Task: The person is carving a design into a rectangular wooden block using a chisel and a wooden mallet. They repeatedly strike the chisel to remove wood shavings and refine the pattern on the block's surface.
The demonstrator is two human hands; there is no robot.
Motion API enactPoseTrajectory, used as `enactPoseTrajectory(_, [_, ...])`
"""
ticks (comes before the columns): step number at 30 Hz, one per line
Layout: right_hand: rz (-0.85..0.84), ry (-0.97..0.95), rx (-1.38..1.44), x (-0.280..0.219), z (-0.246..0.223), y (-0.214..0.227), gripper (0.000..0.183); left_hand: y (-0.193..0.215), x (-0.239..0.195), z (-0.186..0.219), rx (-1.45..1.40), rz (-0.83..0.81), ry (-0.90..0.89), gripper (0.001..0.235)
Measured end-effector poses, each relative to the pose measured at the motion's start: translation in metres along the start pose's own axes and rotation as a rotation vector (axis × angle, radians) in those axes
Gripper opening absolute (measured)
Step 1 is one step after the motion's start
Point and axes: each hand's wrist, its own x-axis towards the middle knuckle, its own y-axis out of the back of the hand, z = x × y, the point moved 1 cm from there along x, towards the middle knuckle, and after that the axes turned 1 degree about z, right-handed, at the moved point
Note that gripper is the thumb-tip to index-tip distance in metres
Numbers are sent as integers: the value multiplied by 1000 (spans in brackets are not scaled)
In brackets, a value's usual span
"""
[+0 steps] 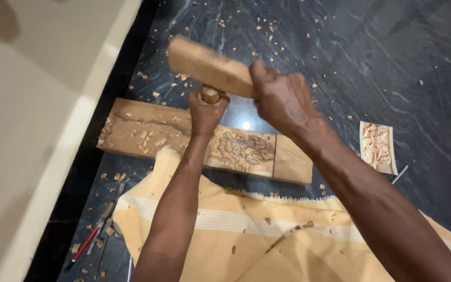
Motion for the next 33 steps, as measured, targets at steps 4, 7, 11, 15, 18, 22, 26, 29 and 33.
enactPoseTrajectory(4, [666,14,399,-12,23,31,51,-4,6,-4,55,22,-94,7])
enactPoseTrajectory(7, [1038,58,-9,-12,72,41,36,-7,9,-5,36,11,-97,7])
enactPoseTrajectory(11, [767,-67,40,7,50,-17,28,-5,2,-7,34,-20,-93,9])
enactPoseTrajectory(15, [-21,-67,197,-20,17,-64,24,-1,-5,-2,-40,-38,-58,15])
enactPoseTrajectory(18, [324,-232,576,-72,39,-79,48,6,-16,1,95,-8,-79,13])
enactPoseTrajectory(22, [235,-765,895,-142,50,-129,63,21,-2,10,-94,126,-85,14])
enactPoseTrajectory(26, [145,-1040,988,-199,47,-180,56,29,5,5,-243,141,-46,12])
enactPoseTrajectory(29, [177,-1017,1091,-208,47,-197,43,29,6,1,-284,147,-11,14])
enactPoseTrajectory(33, [179,-964,1051,-202,48,-199,41,25,4,-2,-255,136,-31,14])
